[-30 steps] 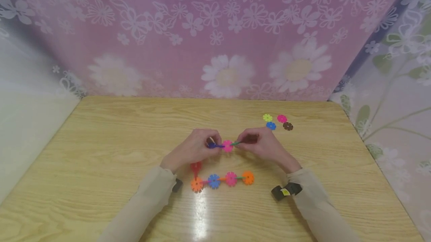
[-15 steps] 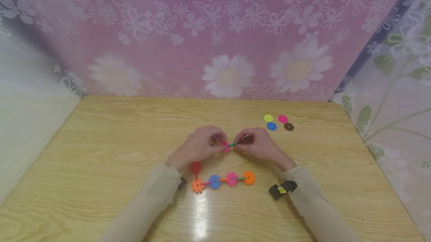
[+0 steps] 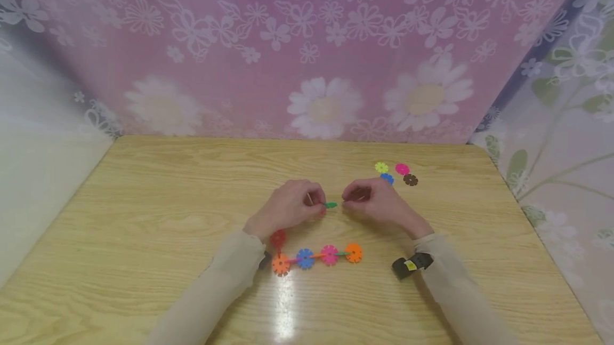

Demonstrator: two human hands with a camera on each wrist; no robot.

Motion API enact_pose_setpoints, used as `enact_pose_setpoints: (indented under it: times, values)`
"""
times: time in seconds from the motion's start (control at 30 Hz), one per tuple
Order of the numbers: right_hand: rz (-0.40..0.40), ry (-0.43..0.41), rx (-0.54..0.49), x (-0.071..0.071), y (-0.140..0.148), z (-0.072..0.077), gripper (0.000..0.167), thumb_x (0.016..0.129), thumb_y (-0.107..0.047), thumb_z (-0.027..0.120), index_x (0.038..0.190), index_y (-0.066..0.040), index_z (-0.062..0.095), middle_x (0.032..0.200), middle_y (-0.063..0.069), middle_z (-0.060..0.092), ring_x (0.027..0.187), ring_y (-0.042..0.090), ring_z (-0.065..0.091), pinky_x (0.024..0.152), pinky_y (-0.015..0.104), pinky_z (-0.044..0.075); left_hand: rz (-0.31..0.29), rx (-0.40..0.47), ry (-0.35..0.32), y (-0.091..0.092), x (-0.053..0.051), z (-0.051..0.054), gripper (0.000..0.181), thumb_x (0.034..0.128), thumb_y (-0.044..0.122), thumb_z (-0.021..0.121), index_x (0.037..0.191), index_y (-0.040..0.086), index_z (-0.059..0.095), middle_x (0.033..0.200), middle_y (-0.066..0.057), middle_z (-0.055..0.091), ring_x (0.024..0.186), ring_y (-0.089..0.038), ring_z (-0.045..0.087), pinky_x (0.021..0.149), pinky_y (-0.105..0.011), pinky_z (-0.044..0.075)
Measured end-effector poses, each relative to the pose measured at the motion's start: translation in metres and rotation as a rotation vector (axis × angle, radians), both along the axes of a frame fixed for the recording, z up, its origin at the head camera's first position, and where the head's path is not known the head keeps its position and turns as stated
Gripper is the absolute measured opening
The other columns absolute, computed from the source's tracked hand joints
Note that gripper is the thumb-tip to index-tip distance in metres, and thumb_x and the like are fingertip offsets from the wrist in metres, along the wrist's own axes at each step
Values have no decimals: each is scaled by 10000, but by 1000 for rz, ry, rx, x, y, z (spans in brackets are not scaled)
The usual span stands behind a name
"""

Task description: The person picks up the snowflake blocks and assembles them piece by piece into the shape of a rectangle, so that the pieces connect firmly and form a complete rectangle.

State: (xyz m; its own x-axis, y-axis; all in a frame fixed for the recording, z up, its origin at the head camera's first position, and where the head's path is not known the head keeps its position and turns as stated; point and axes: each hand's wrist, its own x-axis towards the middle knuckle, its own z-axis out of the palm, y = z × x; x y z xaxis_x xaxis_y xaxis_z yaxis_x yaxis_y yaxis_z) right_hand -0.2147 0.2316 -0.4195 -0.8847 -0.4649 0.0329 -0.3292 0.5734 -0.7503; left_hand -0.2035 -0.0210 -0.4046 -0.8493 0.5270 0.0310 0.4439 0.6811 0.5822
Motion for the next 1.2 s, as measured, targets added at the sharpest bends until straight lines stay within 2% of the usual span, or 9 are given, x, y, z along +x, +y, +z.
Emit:
enact_pose_setpoints:
  times: [0.13,0.23,0.4,0.5,0.6,0.7,0.87,1.0,1.2]
  values:
    - [-62,89,106,-8,22,4,113,922,-181,773,1021,-127,763,989,24,766,893,73,708,780,207,571,-3,-4,-4,0,0,1,33,940,270,727,942,237,725,889,124,686,792,-56,593,703,-238,480]
    - [-123,121,176,-13,41,7,150,935,-235,762,1044,-133,760,1001,37,758,908,113,705,766,198,560,-2,1,-4,0,1,1,33,940,260,724,945,227,722,894,123,686,792,-61,591,705,-236,479]
    - [-230,116,255,-21,69,9,252,935,-316,757,1092,-118,750,1034,76,762,900,161,697,739,204,517,-1,25,-7,-1,1,1,34,944,256,721,929,231,704,883,124,682,785,-58,593,700,-232,480]
    - [-260,113,291,-25,79,7,306,928,-317,763,1115,-75,744,1020,108,752,868,180,660,725,221,498,-4,39,-10,-2,1,0,38,947,260,719,928,234,699,880,127,677,783,-52,590,692,-227,478]
    - [-266,120,317,-27,85,6,337,923,-298,763,1137,-38,742,1020,138,749,864,206,634,716,246,491,1,47,-4,-4,2,-1,33,946,261,712,939,236,693,910,117,656,805,-72,583,703,-232,476]
    - [-259,113,330,-28,87,5,376,926,-311,761,1169,-25,739,1061,162,755,893,238,649,728,271,500,4,71,3,-6,3,-1,30,949,252,689,963,227,682,977,94,640,901,-103,613,774,-248,497]
    - [-240,91,360,-31,87,2,456,931,-379,749,1215,-22,724,1108,180,731,910,240,645,743,305,499,-30,165,-27,-9,5,-1,14,971,200,641,978,200,653,1038,75,683,1019,-116,683,876,-253,537]
    - [-237,76,380,-34,87,0,466,931,-415,742,1199,-35,728,1061,149,700,846,204,583,711,305,462,-69,195,-44,-11,5,-3,52,991,181,638,953,216,628,990,87,708,908,-75,686,785,-213,536]
    - [-227,63,387,-37,85,0,418,921,-395,759,1149,-46,731,989,112,679,800,193,542,687,299,435,-88,192,-32,-12,5,-3,68,990,177,643,941,224,639,960,104,679,832,-72,627,704,-201,497]
